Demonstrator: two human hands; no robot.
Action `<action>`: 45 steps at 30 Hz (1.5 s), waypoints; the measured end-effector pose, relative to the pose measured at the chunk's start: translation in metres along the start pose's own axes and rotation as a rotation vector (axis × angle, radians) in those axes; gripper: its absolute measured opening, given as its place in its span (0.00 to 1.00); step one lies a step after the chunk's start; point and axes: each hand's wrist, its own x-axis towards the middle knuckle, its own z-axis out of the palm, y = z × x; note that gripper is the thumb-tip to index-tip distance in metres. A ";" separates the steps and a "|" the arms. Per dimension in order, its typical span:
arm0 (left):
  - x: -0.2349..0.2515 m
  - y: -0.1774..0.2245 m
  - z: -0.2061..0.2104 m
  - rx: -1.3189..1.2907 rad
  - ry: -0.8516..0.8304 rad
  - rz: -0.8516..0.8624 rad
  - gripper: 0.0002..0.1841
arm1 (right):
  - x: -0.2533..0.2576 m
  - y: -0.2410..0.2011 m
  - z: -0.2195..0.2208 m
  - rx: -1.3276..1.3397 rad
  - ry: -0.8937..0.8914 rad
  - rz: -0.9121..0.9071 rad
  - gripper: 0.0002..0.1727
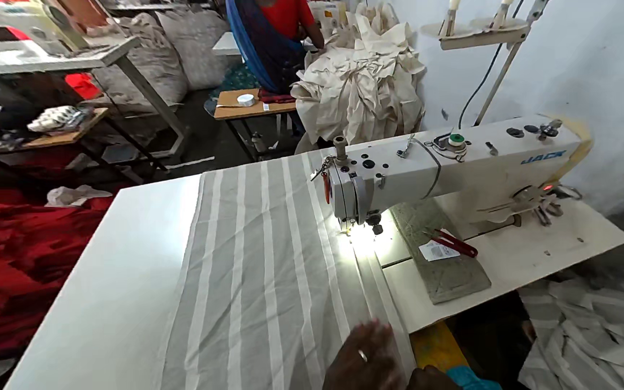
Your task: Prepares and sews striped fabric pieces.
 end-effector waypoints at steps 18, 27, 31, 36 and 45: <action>0.033 -0.023 0.006 0.351 0.293 -0.140 0.10 | 0.097 0.001 -0.018 -0.330 0.764 -0.135 0.05; 0.082 -0.086 -0.014 0.483 0.302 -0.016 0.11 | 0.152 0.021 -0.037 -0.244 0.863 -0.235 0.09; 0.101 -0.105 -0.024 0.457 0.289 -0.033 0.11 | 0.176 0.025 -0.054 -0.226 0.867 -0.224 0.07; 0.126 -0.130 -0.035 0.419 0.300 -0.041 0.09 | 0.204 0.028 -0.073 -0.231 0.826 -0.213 0.08; 0.141 -0.148 -0.038 0.484 0.377 -0.030 0.10 | 0.102 0.096 -0.138 -0.336 1.182 -0.074 0.16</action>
